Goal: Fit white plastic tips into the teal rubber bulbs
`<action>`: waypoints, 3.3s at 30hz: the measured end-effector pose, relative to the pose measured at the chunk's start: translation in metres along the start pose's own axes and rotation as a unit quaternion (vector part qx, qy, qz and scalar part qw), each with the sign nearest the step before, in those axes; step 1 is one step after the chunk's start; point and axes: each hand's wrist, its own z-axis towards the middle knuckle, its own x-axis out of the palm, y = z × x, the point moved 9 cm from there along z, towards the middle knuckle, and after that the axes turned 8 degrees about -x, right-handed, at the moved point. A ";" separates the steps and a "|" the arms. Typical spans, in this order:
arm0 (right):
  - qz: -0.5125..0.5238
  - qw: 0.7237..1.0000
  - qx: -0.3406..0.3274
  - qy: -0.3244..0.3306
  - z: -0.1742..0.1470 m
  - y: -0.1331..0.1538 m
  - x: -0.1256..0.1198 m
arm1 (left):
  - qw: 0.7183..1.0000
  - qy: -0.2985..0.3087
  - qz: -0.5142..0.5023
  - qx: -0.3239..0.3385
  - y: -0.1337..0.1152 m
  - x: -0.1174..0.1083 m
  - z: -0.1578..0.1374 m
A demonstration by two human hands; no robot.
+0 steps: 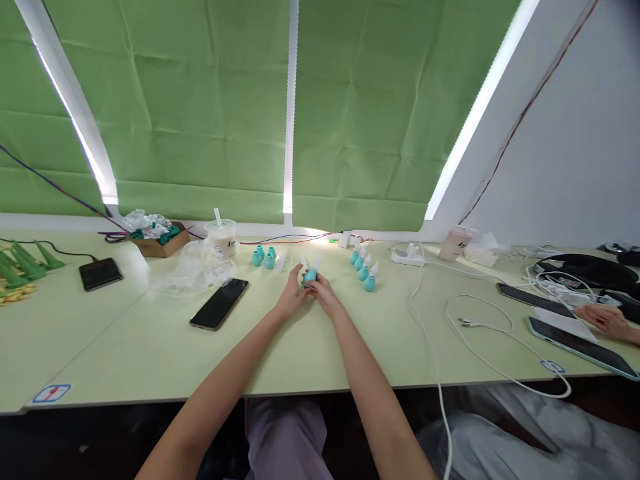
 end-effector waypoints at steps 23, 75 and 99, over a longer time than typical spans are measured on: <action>-0.147 0.974 -0.169 -0.028 0.002 0.031 -0.003 | 0.980 -0.166 -0.004 -0.110 0.056 -0.080 0.017; -0.373 0.730 0.019 -0.572 -0.094 0.086 -0.137 | 0.989 -0.067 0.097 -0.088 0.052 -0.057 0.027; -0.411 0.712 0.018 -0.569 -0.087 0.084 -0.160 | 0.987 -0.011 0.136 -0.084 0.058 -0.042 0.028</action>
